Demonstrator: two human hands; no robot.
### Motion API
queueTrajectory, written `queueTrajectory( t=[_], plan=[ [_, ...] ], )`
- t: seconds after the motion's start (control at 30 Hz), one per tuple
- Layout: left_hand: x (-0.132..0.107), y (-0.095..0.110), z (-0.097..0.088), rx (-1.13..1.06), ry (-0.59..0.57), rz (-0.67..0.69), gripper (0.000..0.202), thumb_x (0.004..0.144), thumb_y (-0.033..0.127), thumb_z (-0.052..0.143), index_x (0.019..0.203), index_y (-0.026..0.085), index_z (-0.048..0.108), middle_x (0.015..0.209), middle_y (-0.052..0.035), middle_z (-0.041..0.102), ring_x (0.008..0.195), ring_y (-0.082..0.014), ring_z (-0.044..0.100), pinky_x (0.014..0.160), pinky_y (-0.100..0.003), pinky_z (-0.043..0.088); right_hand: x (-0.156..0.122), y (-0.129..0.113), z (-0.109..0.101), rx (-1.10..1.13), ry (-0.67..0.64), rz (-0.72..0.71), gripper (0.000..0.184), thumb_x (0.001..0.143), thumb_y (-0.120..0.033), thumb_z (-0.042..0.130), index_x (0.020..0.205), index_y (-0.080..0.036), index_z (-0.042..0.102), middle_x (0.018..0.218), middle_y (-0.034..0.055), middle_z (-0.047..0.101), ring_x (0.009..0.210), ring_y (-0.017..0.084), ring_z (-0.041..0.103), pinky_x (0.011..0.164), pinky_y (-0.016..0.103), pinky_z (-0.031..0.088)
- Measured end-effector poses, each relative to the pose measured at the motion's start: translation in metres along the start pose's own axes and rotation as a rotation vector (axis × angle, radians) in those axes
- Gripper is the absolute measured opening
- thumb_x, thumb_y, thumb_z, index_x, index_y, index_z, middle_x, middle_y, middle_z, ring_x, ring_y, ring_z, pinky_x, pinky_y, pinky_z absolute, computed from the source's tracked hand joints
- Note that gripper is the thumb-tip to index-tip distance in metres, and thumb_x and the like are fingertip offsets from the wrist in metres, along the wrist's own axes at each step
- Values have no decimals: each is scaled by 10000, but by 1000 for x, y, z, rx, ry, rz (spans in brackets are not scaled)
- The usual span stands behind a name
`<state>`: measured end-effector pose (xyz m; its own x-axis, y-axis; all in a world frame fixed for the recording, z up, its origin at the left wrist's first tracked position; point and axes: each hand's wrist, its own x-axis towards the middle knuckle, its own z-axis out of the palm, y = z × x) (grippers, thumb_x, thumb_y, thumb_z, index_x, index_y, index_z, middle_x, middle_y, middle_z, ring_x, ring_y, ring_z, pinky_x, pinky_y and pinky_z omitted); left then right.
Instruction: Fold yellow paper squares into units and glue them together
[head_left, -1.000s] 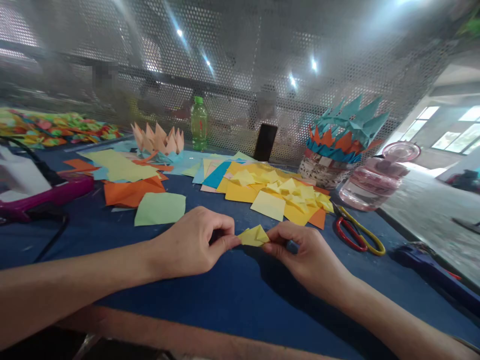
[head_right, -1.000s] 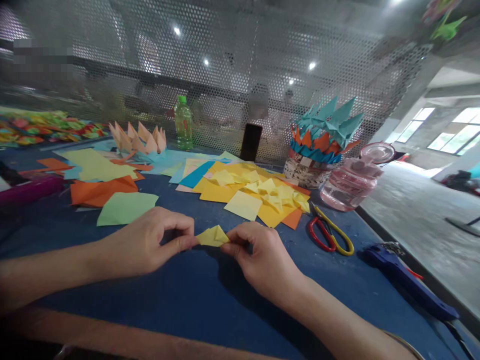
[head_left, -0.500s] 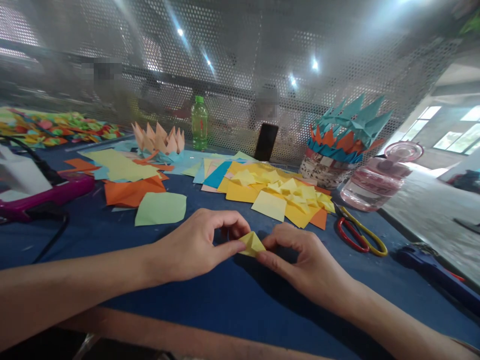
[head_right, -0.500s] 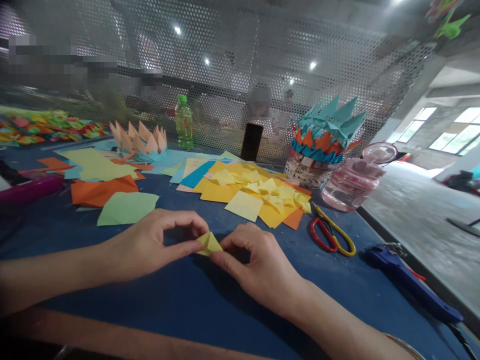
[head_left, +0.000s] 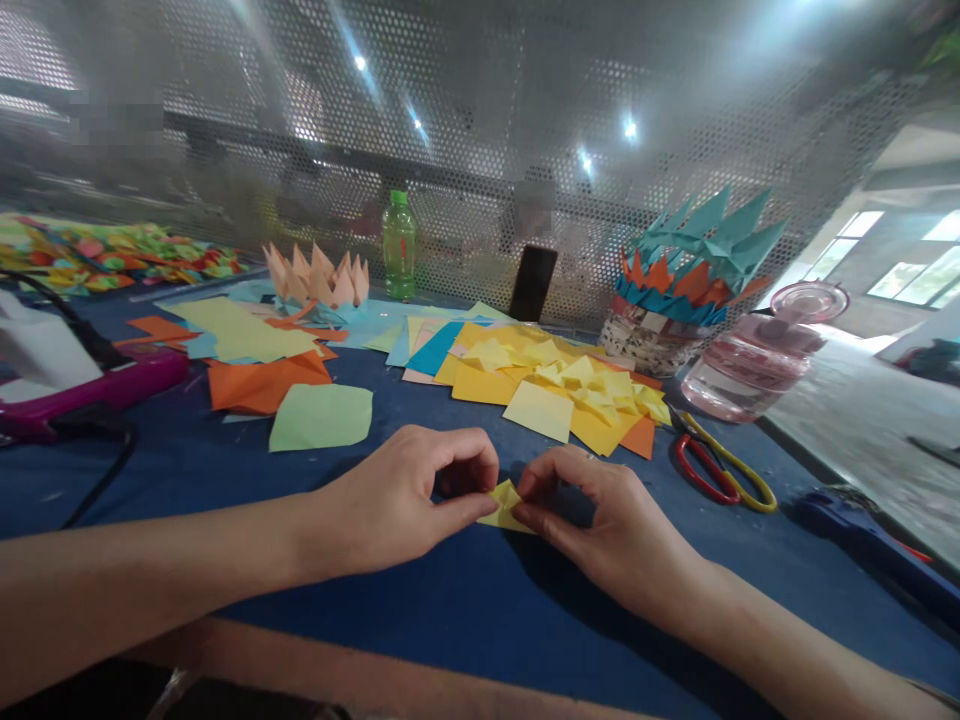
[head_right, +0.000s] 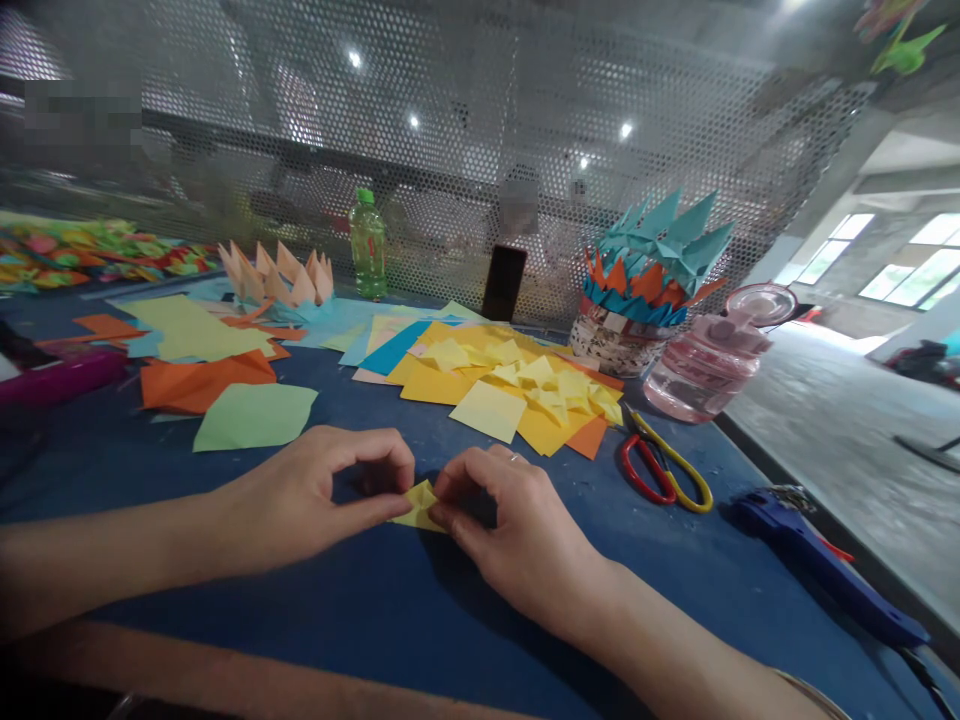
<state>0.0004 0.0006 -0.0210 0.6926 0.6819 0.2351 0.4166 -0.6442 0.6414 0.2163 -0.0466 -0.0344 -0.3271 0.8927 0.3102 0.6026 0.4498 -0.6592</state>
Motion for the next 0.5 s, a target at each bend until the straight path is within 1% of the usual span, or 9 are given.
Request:
queueTrajectory(
  t=[0.27, 0.3, 0.33, 0.5],
  plan=[
    [1, -2, 2, 8, 13, -13, 25, 858, 188, 610, 837, 202, 608, 713, 69, 610, 615, -71, 541, 577, -184, 414, 2, 1, 0, -16, -10, 4, 109, 843, -124, 619, 865, -231, 624, 820, -37, 674, 774, 125, 615, 732, 258, 465],
    [1, -3, 3, 9, 25, -14, 12, 861, 194, 609, 855, 204, 611, 731, 66, 616, 625, -72, 545, 583, -184, 418, 2, 1, 0, -19, -10, 4, 110, 844, -122, 616, 866, -230, 624, 818, -35, 673, 768, 125, 614, 726, 257, 465],
    [1, -4, 3, 4, 11, -21, 16, 863, 196, 608, 872, 208, 614, 734, 65, 619, 624, -74, 545, 580, -185, 419, 2, 2, 0, -22, -12, 5, 109, 845, -123, 613, 867, -229, 624, 816, -34, 673, 765, 126, 612, 722, 257, 465],
    [4, -5, 4, -40, 14, -37, 111, 876, 203, 601, 986, 211, 619, 767, 51, 638, 650, -87, 570, 594, -184, 444, 4, 3, 1, -38, -35, 28, 101, 848, -126, 610, 860, -226, 618, 792, -36, 664, 746, 130, 601, 711, 262, 458]
  ],
)
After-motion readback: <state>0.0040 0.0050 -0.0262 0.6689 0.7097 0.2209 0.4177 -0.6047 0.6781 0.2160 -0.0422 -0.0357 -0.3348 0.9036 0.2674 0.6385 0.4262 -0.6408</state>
